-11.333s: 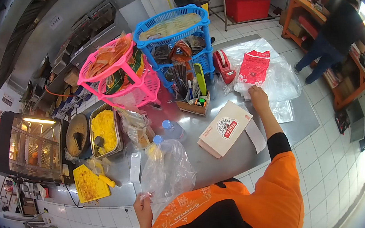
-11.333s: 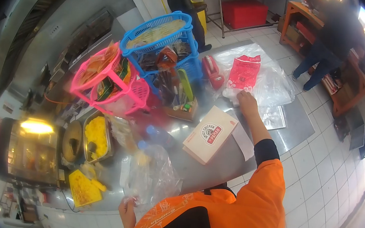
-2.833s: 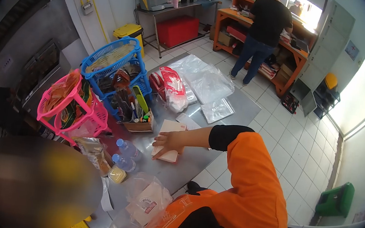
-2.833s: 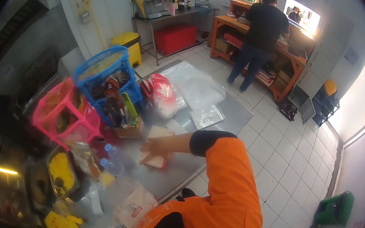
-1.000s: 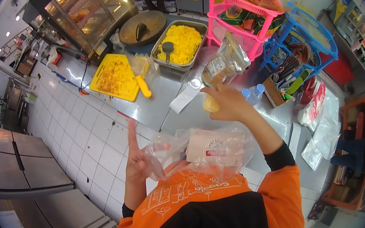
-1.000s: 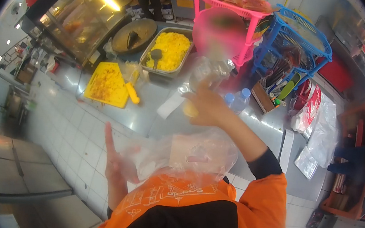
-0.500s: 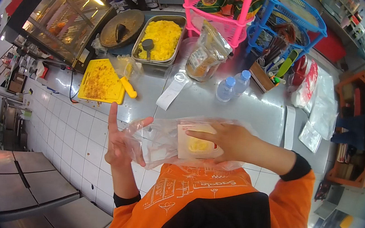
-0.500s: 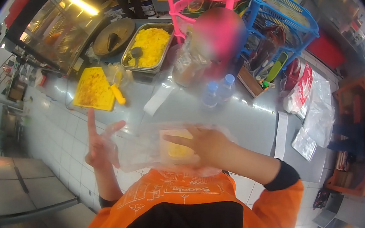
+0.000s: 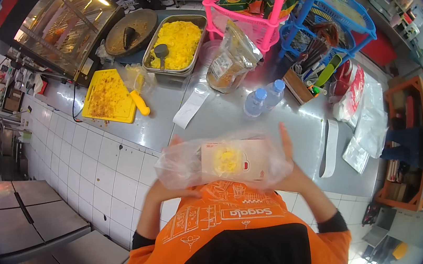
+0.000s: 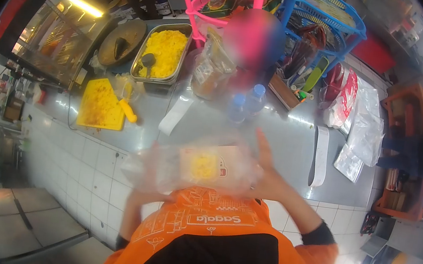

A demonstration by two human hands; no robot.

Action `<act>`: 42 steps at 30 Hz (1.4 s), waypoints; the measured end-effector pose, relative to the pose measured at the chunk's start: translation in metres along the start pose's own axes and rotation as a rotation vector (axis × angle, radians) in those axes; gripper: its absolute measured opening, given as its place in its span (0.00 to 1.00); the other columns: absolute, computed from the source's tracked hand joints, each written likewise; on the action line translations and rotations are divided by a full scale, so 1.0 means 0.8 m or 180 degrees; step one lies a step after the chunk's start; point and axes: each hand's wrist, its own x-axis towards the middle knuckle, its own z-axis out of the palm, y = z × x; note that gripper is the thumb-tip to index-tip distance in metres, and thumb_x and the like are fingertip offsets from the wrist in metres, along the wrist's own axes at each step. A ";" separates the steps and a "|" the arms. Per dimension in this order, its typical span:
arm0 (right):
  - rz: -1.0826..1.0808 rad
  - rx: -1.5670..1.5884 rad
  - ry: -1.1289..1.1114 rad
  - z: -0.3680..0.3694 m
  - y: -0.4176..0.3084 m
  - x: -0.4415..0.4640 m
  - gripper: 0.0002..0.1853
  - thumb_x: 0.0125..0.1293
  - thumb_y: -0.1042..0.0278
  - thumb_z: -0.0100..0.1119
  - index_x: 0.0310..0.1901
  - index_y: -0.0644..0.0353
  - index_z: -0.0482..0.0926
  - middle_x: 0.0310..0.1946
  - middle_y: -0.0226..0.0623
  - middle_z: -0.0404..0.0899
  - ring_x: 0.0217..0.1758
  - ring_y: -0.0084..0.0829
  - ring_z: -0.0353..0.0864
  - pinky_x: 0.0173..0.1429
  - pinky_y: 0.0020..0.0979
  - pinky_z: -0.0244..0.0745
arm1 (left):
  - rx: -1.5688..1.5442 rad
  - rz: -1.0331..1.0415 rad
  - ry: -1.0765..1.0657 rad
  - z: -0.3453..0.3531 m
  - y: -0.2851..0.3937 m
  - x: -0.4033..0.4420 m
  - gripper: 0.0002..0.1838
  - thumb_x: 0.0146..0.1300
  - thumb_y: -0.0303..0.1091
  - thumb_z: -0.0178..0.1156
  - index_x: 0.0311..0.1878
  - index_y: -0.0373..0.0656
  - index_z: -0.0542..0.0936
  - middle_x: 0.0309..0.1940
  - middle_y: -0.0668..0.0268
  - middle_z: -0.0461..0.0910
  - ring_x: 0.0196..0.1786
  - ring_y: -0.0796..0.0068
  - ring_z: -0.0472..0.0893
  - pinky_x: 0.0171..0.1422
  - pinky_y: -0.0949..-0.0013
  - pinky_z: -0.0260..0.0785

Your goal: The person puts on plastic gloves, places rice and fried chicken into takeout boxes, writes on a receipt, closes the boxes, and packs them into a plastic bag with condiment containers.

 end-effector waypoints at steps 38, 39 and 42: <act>0.0056 -0.1032 -0.0041 0.024 -0.021 0.024 0.35 0.49 0.61 0.68 0.62 0.52 0.70 0.68 0.44 0.60 0.72 0.44 0.57 0.73 0.49 0.49 | -0.0320 0.1000 0.0071 0.092 -0.017 0.073 0.16 0.44 0.29 0.68 0.39 0.40 0.80 0.41 0.61 0.82 0.48 0.59 0.81 0.61 0.57 0.70; -0.0159 -0.1528 -0.0304 0.030 -0.004 0.021 0.36 0.50 0.59 0.68 0.63 0.51 0.69 0.69 0.42 0.59 0.72 0.43 0.56 0.74 0.50 0.47 | -0.0424 0.1048 0.0071 0.091 -0.013 0.075 0.16 0.43 0.29 0.69 0.38 0.40 0.80 0.40 0.61 0.82 0.46 0.59 0.81 0.61 0.57 0.70; -0.0501 -0.2172 -0.0691 0.052 0.031 0.012 0.36 0.51 0.55 0.66 0.65 0.49 0.68 0.71 0.38 0.58 0.74 0.39 0.56 0.75 0.52 0.43 | -0.0945 0.0703 -0.0123 0.081 -0.001 0.079 0.14 0.42 0.29 0.70 0.35 0.41 0.80 0.38 0.62 0.82 0.45 0.60 0.81 0.58 0.59 0.71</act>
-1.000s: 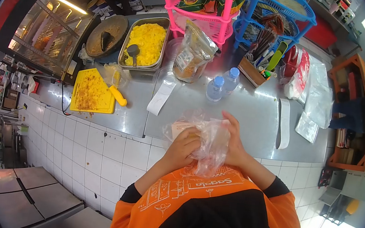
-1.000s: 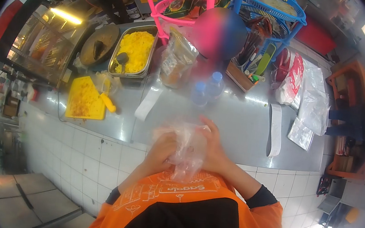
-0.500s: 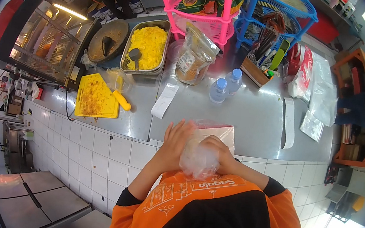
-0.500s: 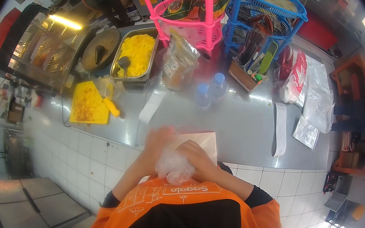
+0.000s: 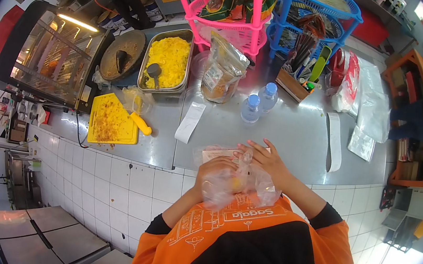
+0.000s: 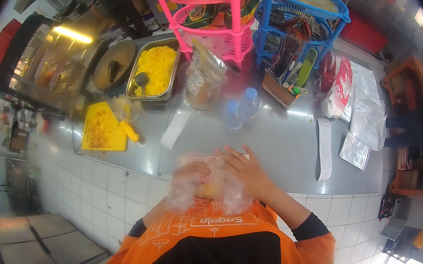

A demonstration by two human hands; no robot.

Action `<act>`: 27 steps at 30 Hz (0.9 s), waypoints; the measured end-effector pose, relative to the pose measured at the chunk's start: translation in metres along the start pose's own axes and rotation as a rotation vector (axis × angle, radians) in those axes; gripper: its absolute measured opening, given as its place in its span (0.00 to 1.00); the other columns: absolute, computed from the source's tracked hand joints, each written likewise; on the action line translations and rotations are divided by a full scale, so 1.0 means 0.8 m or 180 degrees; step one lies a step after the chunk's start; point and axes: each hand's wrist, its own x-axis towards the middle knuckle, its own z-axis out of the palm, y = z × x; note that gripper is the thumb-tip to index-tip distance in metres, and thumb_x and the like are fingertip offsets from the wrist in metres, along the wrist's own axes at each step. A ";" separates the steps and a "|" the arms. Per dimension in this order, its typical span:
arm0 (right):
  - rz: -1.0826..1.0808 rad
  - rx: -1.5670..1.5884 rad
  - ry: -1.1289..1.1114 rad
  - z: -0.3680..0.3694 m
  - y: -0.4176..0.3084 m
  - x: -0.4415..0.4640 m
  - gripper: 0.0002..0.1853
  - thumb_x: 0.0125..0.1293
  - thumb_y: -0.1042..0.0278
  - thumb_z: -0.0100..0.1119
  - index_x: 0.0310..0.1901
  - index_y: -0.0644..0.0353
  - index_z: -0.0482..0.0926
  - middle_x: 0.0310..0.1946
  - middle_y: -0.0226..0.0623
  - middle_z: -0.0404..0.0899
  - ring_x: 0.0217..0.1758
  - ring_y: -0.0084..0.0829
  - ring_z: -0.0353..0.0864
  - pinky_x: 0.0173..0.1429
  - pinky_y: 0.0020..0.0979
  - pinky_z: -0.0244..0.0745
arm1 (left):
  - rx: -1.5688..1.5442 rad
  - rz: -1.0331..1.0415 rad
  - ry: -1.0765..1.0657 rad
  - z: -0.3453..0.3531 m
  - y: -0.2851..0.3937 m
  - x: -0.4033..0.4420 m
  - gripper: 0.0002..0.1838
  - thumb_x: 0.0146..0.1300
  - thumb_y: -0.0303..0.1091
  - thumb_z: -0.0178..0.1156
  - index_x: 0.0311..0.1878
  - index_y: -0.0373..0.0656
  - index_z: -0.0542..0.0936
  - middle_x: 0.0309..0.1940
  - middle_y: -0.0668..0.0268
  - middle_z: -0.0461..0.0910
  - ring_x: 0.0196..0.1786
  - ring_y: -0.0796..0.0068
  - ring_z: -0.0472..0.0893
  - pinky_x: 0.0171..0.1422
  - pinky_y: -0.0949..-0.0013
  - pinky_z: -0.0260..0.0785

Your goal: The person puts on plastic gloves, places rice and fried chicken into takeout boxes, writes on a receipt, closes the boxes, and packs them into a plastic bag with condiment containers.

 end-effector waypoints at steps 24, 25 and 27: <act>-0.0165 0.1263 0.0681 -0.003 -0.053 0.064 0.33 0.55 0.56 0.62 0.65 0.34 0.69 0.74 0.37 0.55 0.77 0.39 0.51 0.77 0.57 0.31 | 0.0631 -0.0929 -0.1122 -0.035 -0.026 0.014 0.42 0.53 0.55 0.61 0.67 0.40 0.65 0.70 0.52 0.60 0.75 0.51 0.54 0.77 0.49 0.43; -0.0197 0.1103 0.0577 -0.013 -0.053 0.076 0.34 0.53 0.54 0.63 0.65 0.28 0.69 0.74 0.37 0.53 0.77 0.40 0.51 0.77 0.57 0.32 | 0.0703 -0.0718 -0.1053 -0.032 -0.040 0.016 0.38 0.56 0.53 0.58 0.65 0.39 0.68 0.66 0.51 0.65 0.70 0.49 0.60 0.72 0.52 0.51; -0.0259 0.0889 0.0402 -0.030 -0.055 0.091 0.35 0.52 0.53 0.64 0.65 0.25 0.68 0.74 0.38 0.52 0.77 0.42 0.51 0.77 0.56 0.34 | 0.0879 -0.0398 -0.0946 -0.032 -0.052 0.023 0.32 0.59 0.51 0.55 0.62 0.38 0.70 0.60 0.49 0.70 0.64 0.47 0.67 0.66 0.54 0.60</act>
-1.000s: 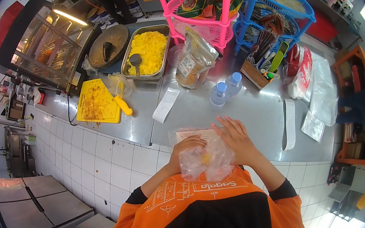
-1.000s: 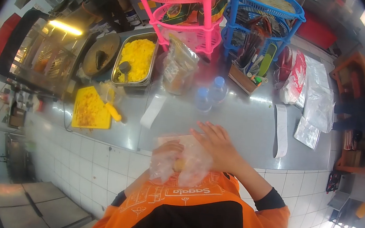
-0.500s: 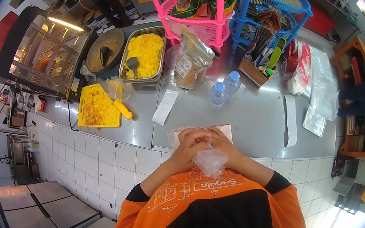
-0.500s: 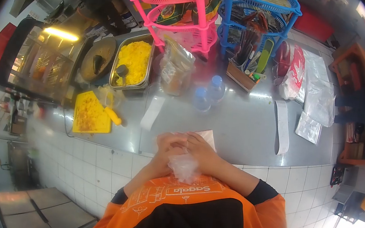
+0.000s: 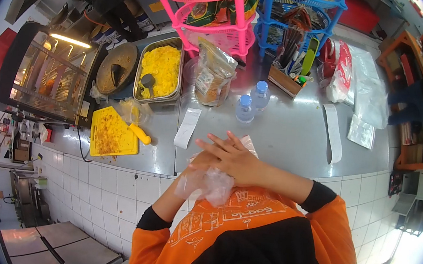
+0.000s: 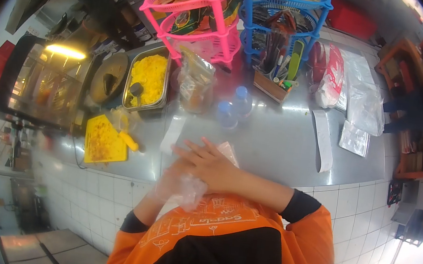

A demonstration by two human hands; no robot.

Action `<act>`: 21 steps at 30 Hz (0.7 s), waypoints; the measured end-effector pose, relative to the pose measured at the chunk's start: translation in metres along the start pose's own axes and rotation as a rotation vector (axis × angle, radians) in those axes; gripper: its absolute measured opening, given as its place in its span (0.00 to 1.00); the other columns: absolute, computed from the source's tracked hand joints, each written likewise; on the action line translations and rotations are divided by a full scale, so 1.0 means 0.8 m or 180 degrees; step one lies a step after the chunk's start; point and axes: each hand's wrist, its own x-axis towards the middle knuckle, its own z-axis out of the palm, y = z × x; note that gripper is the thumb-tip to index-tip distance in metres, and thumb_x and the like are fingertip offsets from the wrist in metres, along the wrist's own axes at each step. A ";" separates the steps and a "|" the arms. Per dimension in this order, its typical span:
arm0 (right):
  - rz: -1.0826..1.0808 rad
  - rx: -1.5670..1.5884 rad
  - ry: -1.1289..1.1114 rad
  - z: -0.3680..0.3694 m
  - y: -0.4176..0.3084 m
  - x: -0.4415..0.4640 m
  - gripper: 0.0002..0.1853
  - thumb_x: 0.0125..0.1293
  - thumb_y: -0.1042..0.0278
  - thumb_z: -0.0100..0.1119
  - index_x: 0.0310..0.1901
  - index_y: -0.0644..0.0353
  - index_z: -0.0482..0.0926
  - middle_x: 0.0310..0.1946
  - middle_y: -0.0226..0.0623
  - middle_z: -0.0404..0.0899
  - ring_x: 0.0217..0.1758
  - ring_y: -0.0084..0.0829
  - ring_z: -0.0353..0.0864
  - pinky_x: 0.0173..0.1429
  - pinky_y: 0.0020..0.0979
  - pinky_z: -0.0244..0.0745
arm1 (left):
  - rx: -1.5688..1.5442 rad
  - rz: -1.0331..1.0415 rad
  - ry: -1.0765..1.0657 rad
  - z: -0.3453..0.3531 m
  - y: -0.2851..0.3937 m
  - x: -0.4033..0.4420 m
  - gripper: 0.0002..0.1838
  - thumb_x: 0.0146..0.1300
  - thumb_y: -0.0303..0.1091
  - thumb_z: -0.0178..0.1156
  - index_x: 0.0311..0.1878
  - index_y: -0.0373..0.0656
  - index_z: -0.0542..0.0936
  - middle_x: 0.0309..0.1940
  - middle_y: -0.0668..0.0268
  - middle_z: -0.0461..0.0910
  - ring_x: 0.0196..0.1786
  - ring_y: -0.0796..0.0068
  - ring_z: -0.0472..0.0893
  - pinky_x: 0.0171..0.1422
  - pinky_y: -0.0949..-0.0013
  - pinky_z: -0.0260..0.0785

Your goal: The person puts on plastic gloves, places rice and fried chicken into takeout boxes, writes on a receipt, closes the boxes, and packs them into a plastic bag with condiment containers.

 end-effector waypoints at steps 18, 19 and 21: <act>0.0931 0.2545 0.0541 -0.011 0.094 -0.061 0.39 0.67 0.43 0.51 0.73 0.55 0.56 0.72 0.45 0.57 0.76 0.40 0.53 0.76 0.44 0.42 | 0.0560 -0.0203 0.0579 0.005 -0.026 -0.003 0.16 0.67 0.42 0.49 0.45 0.37 0.74 0.38 0.52 0.74 0.41 0.51 0.73 0.43 0.53 0.63; 0.1265 0.3135 0.0625 0.011 0.111 -0.071 0.37 0.69 0.41 0.47 0.72 0.55 0.58 0.71 0.43 0.58 0.75 0.39 0.54 0.76 0.42 0.44 | 0.0550 -0.0212 0.0645 0.006 -0.018 -0.005 0.16 0.67 0.41 0.49 0.45 0.37 0.74 0.39 0.53 0.74 0.42 0.53 0.73 0.43 0.55 0.63; 0.1591 0.3853 0.0736 0.042 0.117 -0.080 0.34 0.72 0.39 0.39 0.70 0.56 0.62 0.69 0.41 0.63 0.72 0.36 0.59 0.75 0.39 0.48 | 0.0478 -0.0336 0.0901 0.014 -0.005 -0.003 0.16 0.67 0.40 0.49 0.46 0.37 0.75 0.41 0.54 0.74 0.43 0.56 0.74 0.44 0.57 0.65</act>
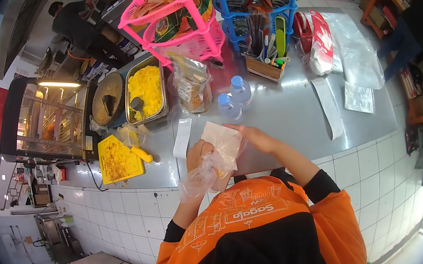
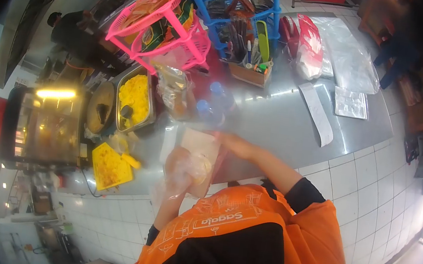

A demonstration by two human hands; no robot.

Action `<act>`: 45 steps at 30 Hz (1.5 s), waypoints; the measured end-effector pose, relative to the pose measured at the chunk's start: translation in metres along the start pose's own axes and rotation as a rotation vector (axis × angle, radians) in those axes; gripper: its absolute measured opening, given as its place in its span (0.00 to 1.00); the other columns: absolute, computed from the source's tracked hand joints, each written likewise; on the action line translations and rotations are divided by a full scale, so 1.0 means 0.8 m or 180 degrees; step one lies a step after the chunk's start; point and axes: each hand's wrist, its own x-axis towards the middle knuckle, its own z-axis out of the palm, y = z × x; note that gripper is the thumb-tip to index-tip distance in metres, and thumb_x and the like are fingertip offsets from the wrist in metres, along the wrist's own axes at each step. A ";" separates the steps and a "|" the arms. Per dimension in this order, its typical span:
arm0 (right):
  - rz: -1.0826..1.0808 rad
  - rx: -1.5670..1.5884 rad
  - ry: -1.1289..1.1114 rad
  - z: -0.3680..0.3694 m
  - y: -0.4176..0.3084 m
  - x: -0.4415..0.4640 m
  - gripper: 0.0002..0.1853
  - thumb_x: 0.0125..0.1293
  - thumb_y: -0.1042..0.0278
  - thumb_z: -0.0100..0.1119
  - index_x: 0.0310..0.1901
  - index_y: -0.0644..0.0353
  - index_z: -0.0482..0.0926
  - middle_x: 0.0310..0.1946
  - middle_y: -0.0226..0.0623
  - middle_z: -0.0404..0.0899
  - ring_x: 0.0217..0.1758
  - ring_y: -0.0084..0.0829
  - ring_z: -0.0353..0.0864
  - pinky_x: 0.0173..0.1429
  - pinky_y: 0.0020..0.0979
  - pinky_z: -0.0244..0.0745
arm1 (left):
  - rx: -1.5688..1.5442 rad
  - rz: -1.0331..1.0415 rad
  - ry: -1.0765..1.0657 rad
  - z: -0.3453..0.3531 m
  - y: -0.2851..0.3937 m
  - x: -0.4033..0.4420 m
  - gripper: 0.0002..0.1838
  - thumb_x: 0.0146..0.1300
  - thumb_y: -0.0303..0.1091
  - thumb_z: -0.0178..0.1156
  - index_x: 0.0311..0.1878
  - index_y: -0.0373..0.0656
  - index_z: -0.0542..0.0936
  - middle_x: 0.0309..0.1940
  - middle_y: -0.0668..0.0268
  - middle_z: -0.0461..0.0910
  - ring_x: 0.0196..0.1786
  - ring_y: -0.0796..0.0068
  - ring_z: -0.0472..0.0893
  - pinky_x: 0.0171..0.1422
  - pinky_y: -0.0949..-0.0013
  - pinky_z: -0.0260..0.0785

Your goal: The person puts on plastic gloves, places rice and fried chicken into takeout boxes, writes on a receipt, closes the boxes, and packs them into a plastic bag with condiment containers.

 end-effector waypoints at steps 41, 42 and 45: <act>-0.3764 0.1613 0.0837 0.079 -0.043 -0.003 0.35 0.73 0.44 0.42 0.74 0.49 0.45 0.74 0.43 0.48 0.75 0.45 0.53 0.74 0.49 0.55 | -0.2576 -0.0455 0.1527 -0.124 0.246 0.118 0.16 0.69 0.39 0.56 0.49 0.35 0.78 0.43 0.60 0.80 0.45 0.70 0.80 0.51 0.68 0.73; -0.3908 0.1990 0.0996 0.089 -0.079 -0.003 0.35 0.73 0.41 0.40 0.73 0.51 0.47 0.73 0.43 0.50 0.75 0.43 0.54 0.74 0.48 0.54 | -0.2031 -0.0255 0.1729 -0.126 0.252 0.121 0.14 0.69 0.38 0.56 0.48 0.36 0.78 0.42 0.61 0.79 0.45 0.72 0.78 0.52 0.69 0.71; -0.3024 0.3348 -0.0079 0.094 -0.128 -0.049 0.36 0.73 0.36 0.33 0.70 0.57 0.56 0.69 0.45 0.59 0.71 0.40 0.61 0.74 0.47 0.56 | -0.0162 0.1024 0.1147 -0.147 0.285 0.138 0.10 0.69 0.36 0.56 0.42 0.38 0.77 0.38 0.64 0.78 0.42 0.74 0.77 0.48 0.68 0.70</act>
